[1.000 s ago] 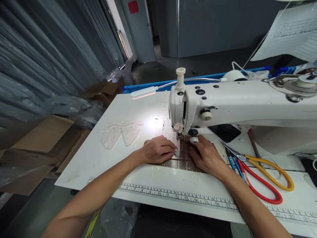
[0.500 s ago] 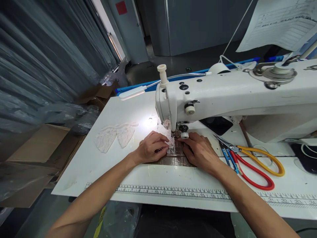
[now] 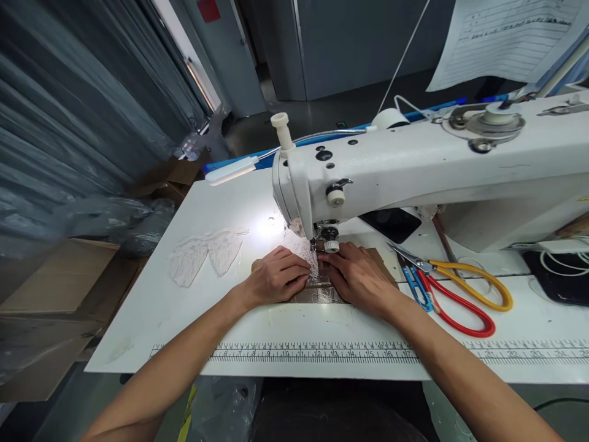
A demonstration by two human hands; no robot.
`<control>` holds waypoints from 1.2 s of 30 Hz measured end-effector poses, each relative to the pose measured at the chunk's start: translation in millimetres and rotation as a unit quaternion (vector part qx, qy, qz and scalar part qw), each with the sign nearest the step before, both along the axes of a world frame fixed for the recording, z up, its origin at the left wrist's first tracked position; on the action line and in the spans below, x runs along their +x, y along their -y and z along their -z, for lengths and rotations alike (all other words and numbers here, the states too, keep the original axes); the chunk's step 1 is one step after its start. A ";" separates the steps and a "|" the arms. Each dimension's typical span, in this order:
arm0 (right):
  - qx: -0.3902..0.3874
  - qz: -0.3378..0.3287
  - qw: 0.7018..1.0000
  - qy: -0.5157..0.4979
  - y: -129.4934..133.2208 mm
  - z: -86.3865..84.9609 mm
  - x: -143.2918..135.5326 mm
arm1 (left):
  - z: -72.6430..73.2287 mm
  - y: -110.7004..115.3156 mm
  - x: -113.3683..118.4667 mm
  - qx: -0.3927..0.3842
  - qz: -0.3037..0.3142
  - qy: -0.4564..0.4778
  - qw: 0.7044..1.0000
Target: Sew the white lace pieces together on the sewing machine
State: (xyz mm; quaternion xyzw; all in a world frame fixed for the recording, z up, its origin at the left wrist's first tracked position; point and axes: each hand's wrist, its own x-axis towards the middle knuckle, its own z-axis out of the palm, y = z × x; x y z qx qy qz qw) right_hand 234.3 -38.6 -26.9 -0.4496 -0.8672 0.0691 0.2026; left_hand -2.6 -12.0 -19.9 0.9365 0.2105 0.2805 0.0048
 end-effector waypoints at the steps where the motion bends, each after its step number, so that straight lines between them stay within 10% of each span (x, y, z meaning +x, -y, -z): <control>1: 0.004 -0.006 1.000 0.003 -0.2 0.7 0.5 | -0.7 0.0 -0.2 0.003 -0.001 -0.010 1.000; 36: 0.036 0.004 0.996 0.084 3.0 -4.9 -10.9 | -11.6 3.9 -2.6 0.002 -0.051 -0.138 0.989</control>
